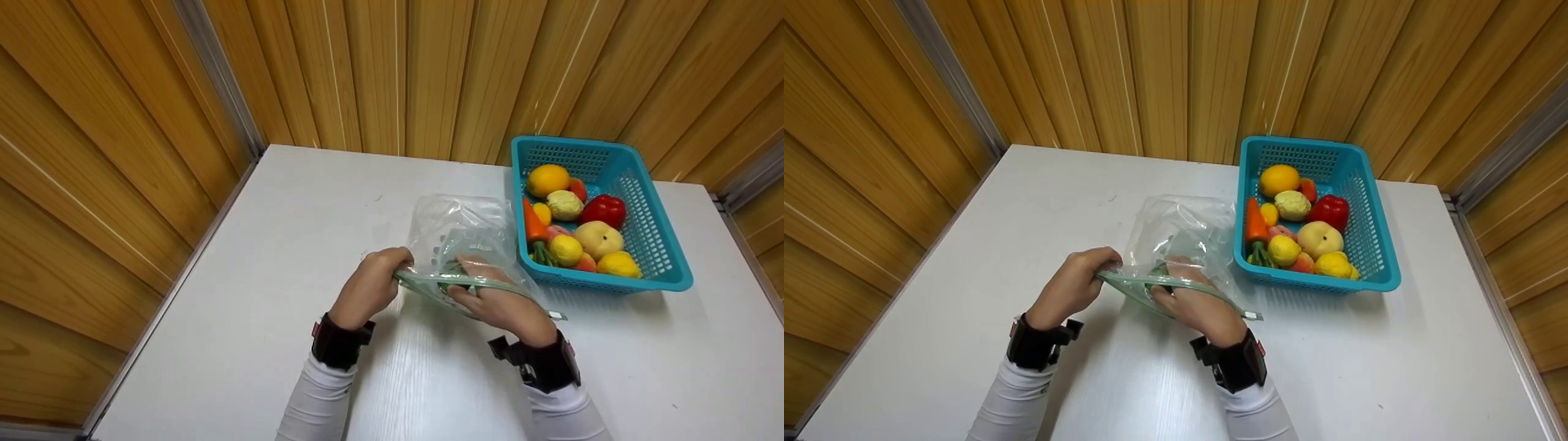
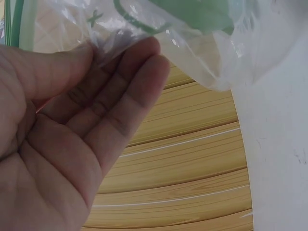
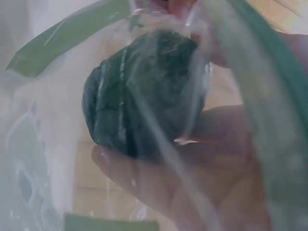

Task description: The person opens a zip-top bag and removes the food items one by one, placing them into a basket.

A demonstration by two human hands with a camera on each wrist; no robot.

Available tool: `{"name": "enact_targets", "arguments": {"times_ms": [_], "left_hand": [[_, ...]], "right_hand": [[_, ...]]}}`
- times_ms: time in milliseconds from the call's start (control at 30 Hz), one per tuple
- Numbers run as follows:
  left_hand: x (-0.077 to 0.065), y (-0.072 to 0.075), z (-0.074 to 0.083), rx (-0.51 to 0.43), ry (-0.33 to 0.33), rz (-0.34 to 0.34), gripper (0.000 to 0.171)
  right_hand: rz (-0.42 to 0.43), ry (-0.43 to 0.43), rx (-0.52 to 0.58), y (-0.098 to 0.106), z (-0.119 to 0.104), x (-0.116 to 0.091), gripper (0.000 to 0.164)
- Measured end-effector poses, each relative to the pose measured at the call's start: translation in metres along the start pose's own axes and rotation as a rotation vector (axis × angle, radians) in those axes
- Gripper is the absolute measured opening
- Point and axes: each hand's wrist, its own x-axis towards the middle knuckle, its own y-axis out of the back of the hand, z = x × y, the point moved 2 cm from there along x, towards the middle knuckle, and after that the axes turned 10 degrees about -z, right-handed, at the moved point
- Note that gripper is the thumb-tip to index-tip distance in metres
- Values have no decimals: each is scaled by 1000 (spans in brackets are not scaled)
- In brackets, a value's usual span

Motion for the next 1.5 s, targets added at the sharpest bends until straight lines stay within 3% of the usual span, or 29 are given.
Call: {"name": "enact_targets", "arguments": {"times_ms": [133, 300, 533, 833, 1067, 1267, 1500], "left_hand": [[3, -1, 1, 10, -2, -5, 39], [6, -2, 3, 4, -1, -20, 39], [9, -5, 5, 4, -26, -5, 36], [8, -5, 4, 13, -24, 16, 36], [3, -1, 0, 16, -10, 43, 35], [1, -1, -4, 40, -30, 48, 34], [0, 0, -4, 41, -13, 45, 33]], "right_hand": [[-30, -89, 35, 5, -2, -5, 52], [-8, -59, 46, 9, -3, -8, 41], [-59, -153, 208, 15, -2, -18, 56], [-50, -2, 203, 24, -2, -25, 48], [-64, 36, 198, 31, -7, -27, 37], [-66, 45, 166, 37, -11, -34, 51], [-88, 57, 193, 41, -12, -38, 55]]}}
